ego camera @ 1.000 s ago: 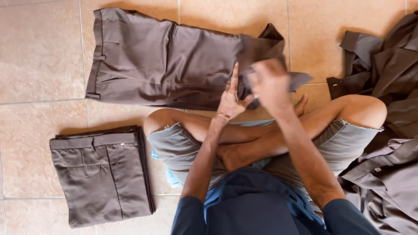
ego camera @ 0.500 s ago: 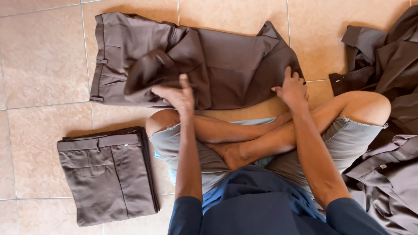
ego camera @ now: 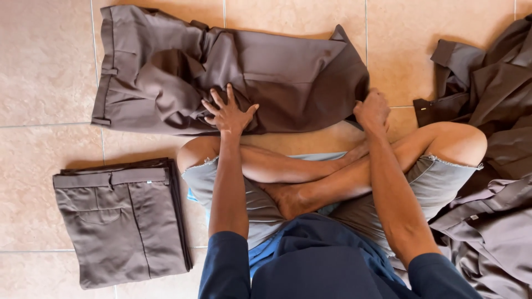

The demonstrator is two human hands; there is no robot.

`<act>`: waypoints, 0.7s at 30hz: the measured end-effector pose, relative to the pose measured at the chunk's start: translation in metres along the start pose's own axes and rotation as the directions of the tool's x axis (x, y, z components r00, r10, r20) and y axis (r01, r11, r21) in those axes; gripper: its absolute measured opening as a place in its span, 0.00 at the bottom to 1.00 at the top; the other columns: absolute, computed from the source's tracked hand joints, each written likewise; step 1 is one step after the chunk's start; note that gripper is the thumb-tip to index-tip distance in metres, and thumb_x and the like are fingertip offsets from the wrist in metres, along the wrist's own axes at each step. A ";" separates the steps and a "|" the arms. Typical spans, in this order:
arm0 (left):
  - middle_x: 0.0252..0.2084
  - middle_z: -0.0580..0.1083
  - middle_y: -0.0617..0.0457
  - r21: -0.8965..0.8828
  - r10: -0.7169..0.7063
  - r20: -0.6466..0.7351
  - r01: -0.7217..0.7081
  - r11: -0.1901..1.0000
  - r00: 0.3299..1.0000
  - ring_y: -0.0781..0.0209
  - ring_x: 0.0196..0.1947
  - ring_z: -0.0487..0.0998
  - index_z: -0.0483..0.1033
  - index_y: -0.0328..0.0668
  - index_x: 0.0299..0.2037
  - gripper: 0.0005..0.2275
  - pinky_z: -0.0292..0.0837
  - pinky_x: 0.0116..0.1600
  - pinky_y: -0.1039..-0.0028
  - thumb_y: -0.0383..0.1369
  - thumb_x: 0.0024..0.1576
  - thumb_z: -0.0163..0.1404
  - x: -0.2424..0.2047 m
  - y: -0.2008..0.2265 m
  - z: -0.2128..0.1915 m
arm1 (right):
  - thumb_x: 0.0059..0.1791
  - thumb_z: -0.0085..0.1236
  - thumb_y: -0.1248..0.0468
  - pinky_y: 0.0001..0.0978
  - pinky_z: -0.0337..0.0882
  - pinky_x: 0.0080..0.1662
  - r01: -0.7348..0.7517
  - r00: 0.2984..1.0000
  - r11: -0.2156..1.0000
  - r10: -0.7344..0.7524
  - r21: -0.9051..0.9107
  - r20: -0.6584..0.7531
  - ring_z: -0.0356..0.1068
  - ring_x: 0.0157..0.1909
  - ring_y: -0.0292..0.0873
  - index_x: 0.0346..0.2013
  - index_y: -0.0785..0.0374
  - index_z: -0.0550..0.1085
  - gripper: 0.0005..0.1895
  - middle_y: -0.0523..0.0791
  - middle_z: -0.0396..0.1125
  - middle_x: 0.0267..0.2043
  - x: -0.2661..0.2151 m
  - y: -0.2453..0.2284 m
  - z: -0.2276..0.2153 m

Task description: Folding brown pants into neat rectangles while sitting on the floor.

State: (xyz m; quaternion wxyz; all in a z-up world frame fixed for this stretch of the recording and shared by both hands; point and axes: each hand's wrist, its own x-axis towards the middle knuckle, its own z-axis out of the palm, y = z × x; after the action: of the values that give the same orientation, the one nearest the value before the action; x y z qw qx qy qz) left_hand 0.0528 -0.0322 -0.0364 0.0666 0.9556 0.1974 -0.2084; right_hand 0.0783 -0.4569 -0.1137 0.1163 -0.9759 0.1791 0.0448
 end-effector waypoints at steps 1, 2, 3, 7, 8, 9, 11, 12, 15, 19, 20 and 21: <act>0.80 0.34 0.43 0.007 -0.040 0.038 0.040 0.999 0.998 0.24 0.76 0.37 0.35 0.68 0.80 0.48 0.52 0.66 0.28 0.74 0.52 0.41 0.001 0.000 0.002 | 0.48 0.61 0.57 0.69 0.71 0.42 0.101 0.994 0.977 -0.093 0.190 -0.050 0.70 0.46 0.70 0.47 0.65 0.74 0.18 0.58 0.67 0.43 -0.010 -0.014 -0.012; 0.80 0.32 0.44 0.016 -0.080 0.076 0.080 0.997 0.994 0.24 0.76 0.36 0.33 0.70 0.79 0.49 0.52 0.65 0.28 0.74 0.52 0.41 0.001 -0.001 0.004 | 0.46 0.58 0.67 0.70 0.68 0.42 0.205 0.978 0.907 -0.173 0.367 -0.117 0.71 0.43 0.73 0.41 0.68 0.74 0.10 0.61 0.71 0.37 -0.019 -0.030 -0.025; 0.80 0.32 0.44 0.015 -0.081 0.076 0.080 0.997 0.994 0.24 0.76 0.36 0.33 0.70 0.79 0.49 0.52 0.65 0.28 0.74 0.52 0.41 0.005 -0.006 0.003 | 0.46 0.58 0.67 0.70 0.68 0.42 0.205 0.978 0.908 -0.174 0.366 -0.117 0.71 0.43 0.73 0.41 0.68 0.74 0.10 0.61 0.71 0.37 -0.016 -0.031 -0.035; 0.80 0.31 0.44 -0.064 -0.307 0.137 0.317 0.946 0.942 0.23 0.76 0.36 0.30 0.70 0.79 0.54 0.43 0.67 0.23 0.76 0.47 0.46 0.017 -0.023 0.008 | 0.42 0.64 0.72 0.45 0.64 0.60 0.305 0.761 0.929 -0.105 0.211 -0.641 0.65 0.55 0.53 0.44 0.53 0.68 0.20 0.44 0.63 0.48 -0.026 -0.036 -0.086; 0.80 0.29 0.44 -0.091 -0.347 0.148 0.362 0.928 0.926 0.22 0.76 0.34 0.28 0.70 0.79 0.56 0.39 0.67 0.21 0.76 0.45 0.47 0.019 -0.026 0.010 | 0.42 0.69 0.72 0.47 0.64 0.63 0.230 0.827 0.934 -0.040 0.273 -0.560 0.61 0.62 0.53 0.50 0.54 0.64 0.28 0.42 0.56 0.59 -0.034 -0.038 -0.102; 0.80 0.29 0.44 -0.086 -0.343 0.144 0.357 0.930 0.928 0.22 0.76 0.34 0.28 0.70 0.79 0.56 0.39 0.67 0.21 0.76 0.45 0.47 0.009 -0.021 0.004 | 0.42 0.69 0.72 0.47 0.64 0.63 0.224 0.827 0.934 -0.032 0.277 -0.561 0.61 0.62 0.53 0.50 0.54 0.64 0.28 0.42 0.56 0.59 -0.033 -0.034 -0.095; 0.79 0.31 0.34 -0.127 -0.279 -0.129 0.263 0.956 0.951 0.20 0.75 0.32 0.45 0.52 0.80 0.54 0.23 0.68 0.23 0.70 0.48 0.53 -0.014 -0.013 -0.006 | 0.45 0.77 0.64 0.68 0.63 0.66 -0.108 0.978 0.983 0.132 0.151 -0.161 0.42 0.74 0.69 0.76 0.64 0.52 0.53 0.64 0.33 0.75 -0.031 -0.026 -0.080; 0.79 0.31 0.34 -0.120 -0.273 -0.131 0.258 0.959 0.953 0.20 0.75 0.32 0.45 0.52 0.80 0.54 0.23 0.68 0.23 0.70 0.48 0.53 -0.021 -0.005 -0.008 | 0.45 0.77 0.64 0.68 0.63 0.66 -0.117 0.977 0.981 0.141 0.155 -0.159 0.42 0.74 0.69 0.76 0.64 0.52 0.53 0.64 0.33 0.75 -0.032 -0.032 -0.082; 0.77 0.43 0.29 0.046 0.134 -0.619 -0.134 0.990 0.774 0.25 0.76 0.40 0.50 0.47 0.77 0.59 0.35 0.71 0.30 0.50 0.37 0.77 -0.030 0.009 0.004 | 0.52 0.74 0.54 0.70 0.55 0.63 0.115 0.966 0.986 -0.082 0.123 -0.247 0.47 0.71 0.77 0.74 0.65 0.60 0.44 0.72 0.45 0.70 -0.037 -0.051 -0.080; 0.79 0.44 0.43 -0.143 0.238 -0.309 -0.293 0.945 0.921 0.32 0.77 0.46 0.52 0.70 0.77 0.39 0.51 0.66 0.25 0.58 0.56 0.56 -0.006 -0.003 0.029 | 0.54 0.54 0.42 0.79 0.57 0.55 0.322 0.944 0.947 -0.322 0.014 0.070 0.58 0.67 0.72 0.64 0.54 0.72 0.29 0.65 0.53 0.71 -0.047 -0.067 -0.082; 0.80 0.43 0.46 -0.107 0.110 -0.142 -0.126 0.986 0.984 0.35 0.78 0.43 0.52 0.81 0.75 0.39 0.51 0.66 0.24 0.63 0.52 0.55 -0.001 -0.010 0.029 | 0.55 0.48 0.38 0.81 0.51 0.61 0.250 0.946 0.968 -0.249 0.024 0.209 0.50 0.73 0.72 0.69 0.52 0.68 0.33 0.64 0.48 0.76 -0.052 -0.069 -0.086; 0.80 0.43 0.46 -0.113 0.111 -0.139 -0.127 0.985 0.984 0.35 0.78 0.43 0.52 0.81 0.75 0.39 0.51 0.66 0.24 0.63 0.52 0.55 0.007 -0.012 0.030 | 0.55 0.48 0.38 0.81 0.51 0.61 0.250 0.946 0.968 -0.248 0.017 0.209 0.50 0.73 0.72 0.69 0.52 0.68 0.33 0.64 0.48 0.76 -0.043 -0.057 -0.079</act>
State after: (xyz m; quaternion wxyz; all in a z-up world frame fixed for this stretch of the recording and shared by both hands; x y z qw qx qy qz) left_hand 0.0423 -0.0247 -0.0670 0.1238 0.9716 0.1560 -0.1280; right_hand 0.0621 -0.4096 -0.0200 0.1347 -0.9810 0.0411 0.1332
